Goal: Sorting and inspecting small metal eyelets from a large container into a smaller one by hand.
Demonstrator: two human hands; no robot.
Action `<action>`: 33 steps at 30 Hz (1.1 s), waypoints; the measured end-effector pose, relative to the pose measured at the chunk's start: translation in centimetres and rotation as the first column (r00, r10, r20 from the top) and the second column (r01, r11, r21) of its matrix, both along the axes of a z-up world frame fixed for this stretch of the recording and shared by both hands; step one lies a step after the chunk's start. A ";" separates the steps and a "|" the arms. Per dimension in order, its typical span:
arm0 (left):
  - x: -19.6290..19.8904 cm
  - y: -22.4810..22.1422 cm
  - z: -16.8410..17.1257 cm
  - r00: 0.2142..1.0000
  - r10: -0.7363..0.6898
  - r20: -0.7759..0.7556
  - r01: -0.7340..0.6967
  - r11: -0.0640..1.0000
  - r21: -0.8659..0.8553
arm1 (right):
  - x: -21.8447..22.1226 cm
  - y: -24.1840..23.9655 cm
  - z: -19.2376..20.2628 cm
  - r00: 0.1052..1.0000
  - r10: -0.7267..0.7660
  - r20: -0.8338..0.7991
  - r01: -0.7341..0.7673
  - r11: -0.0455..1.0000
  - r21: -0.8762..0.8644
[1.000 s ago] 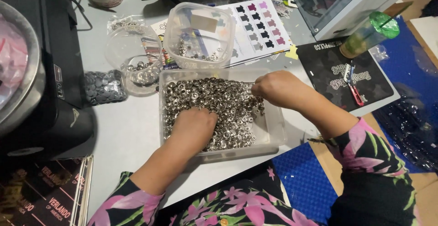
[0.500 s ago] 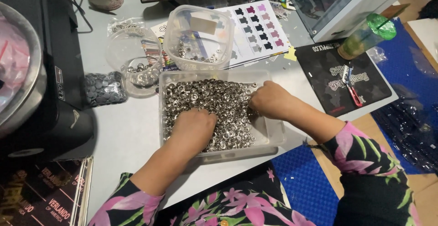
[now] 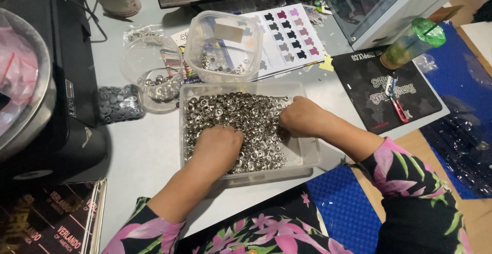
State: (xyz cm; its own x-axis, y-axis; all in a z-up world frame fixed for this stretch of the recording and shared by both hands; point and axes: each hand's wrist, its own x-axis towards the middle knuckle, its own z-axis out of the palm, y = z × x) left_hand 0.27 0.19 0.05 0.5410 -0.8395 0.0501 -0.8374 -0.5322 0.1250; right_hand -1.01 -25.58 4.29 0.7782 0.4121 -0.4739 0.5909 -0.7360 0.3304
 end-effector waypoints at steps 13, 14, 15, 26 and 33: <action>0.2 -0.1 -0.1 0.999 -0.010 0.041 0.010 1.000 -0.014 | 0.9 0.7 4.6 0.983 -0.183 -0.033 0.186 0.961 0.203; 0.3 -0.1 -0.2 0.999 -0.013 0.039 0.014 1.000 -0.023 | 1.3 0.6 4.7 0.990 -0.138 0.032 0.123 0.950 0.287; 0.4 -0.1 -0.3 0.999 -0.017 0.038 0.018 0.999 -0.032 | 1.6 0.6 4.9 0.990 -0.098 0.100 0.055 0.929 0.365; 0.1 0.1 -1.0 0.996 0.008 0.085 0.001 0.995 -0.104 | 7.9 3.8 8.1 0.678 -0.045 0.733 -0.336 0.869 0.364; 0.5 0.2 0.1 0.994 0.049 0.097 -0.039 0.994 -0.106 | 5.0 2.9 6.7 0.911 -0.159 0.381 0.000 0.922 0.386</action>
State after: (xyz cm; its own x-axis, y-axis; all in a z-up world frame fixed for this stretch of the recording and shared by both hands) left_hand 0.79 0.40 0.15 0.5654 -0.8025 0.1905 -0.8244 -0.5573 0.0990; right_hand 4.01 -22.68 10.95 0.9043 0.4231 0.0574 0.4022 -0.8892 0.2181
